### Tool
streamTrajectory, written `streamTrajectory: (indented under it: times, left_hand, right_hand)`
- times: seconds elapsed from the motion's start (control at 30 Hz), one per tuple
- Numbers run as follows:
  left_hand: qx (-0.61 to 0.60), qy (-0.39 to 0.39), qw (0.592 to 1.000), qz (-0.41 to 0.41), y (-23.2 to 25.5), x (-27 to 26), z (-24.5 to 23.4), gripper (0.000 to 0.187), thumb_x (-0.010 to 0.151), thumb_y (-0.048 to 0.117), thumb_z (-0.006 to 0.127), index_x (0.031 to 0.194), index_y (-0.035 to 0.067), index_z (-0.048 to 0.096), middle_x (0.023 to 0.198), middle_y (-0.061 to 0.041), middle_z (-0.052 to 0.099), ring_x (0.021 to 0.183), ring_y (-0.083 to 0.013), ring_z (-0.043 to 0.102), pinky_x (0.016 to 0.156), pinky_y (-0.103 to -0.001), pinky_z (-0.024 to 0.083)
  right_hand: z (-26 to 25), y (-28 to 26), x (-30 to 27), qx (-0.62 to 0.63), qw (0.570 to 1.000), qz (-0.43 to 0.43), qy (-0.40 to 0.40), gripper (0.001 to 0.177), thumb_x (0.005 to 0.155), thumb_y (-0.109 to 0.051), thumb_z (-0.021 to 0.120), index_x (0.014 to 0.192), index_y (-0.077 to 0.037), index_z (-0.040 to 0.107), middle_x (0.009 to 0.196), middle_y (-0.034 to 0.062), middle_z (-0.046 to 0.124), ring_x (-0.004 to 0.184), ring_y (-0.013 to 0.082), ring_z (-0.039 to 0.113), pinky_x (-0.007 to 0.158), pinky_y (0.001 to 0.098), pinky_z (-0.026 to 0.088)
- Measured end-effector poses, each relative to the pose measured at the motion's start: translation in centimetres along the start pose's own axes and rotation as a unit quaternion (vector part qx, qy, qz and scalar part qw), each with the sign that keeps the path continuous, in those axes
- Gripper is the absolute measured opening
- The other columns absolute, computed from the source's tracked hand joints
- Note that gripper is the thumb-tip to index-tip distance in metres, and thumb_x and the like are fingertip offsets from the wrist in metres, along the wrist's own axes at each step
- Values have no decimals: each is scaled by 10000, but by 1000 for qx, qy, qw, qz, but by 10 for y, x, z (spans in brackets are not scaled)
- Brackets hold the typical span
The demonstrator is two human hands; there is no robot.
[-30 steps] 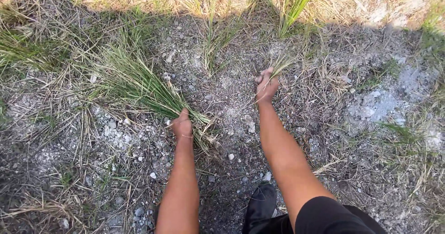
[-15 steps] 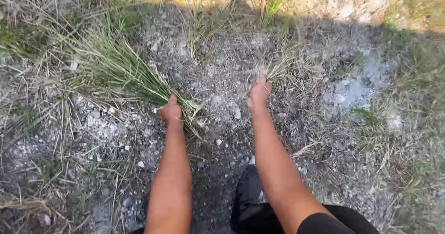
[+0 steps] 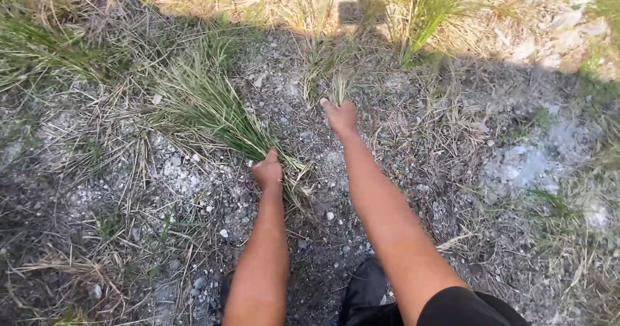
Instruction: Gathering pulled or cut grass into a bucket and carrying it to a waste pile.
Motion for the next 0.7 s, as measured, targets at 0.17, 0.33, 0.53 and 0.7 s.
streamTrajectory:
  times: [0.17, 0.33, 0.53, 0.7]
  left_hand:
    - [163, 35, 984, -56, 3, -3, -3, 677, 873, 427, 798, 1212, -114, 574, 1101, -238, 724, 1019, -371, 666, 966, -474, 457]
    - [186, 25, 972, -144, 34, -21, -7, 601, 832, 468, 746, 1146, -40, 672, 1089, -226, 748, 1012, -392, 702, 951, -482, 507]
    - [238, 53, 966, -85, 27, -12, -7, 755, 809, 491, 813, 1229, -94, 582, 1124, -273, 697, 1046, -436, 665, 960, -490, 484]
    - [201, 29, 973, -109, 38, -20, -8, 643, 796, 469, 761, 1165, -49, 663, 1114, -243, 736, 1020, -432, 689, 946, -485, 505]
  right_hand:
    - [43, -45, 1, -143, 988, 44, 31, 613, 754, -578, 850, 1069, -64, 738, 979, 183, 745, 931, 381, 718, 844, 480, 555]
    - [79, -68, -2, -177, 982, -19, 68, 675, 700, -503, 862, 1185, -67, 687, 1332, 277, 541, 1062, 474, 583, 852, 553, 476]
    - [110, -35, 1, -333, 924, -170, 84, 375, 760, -191, 743, 1122, -97, 736, 1286, 125, 621, 1246, 365, 549, 1093, 479, 375]
    - [107, -10, 8, 51, 974, -222, 19, 303, 1053, -311, 602, 1169, -47, 695, 1025, 85, 724, 941, 255, 715, 859, 394, 542]
Point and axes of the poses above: each hand's wrist, its own x-axis towards the middle knuckle, its own z-axis out of the palm, y = z × x, the point moved 4 cm from there along x, towards the middle knuckle
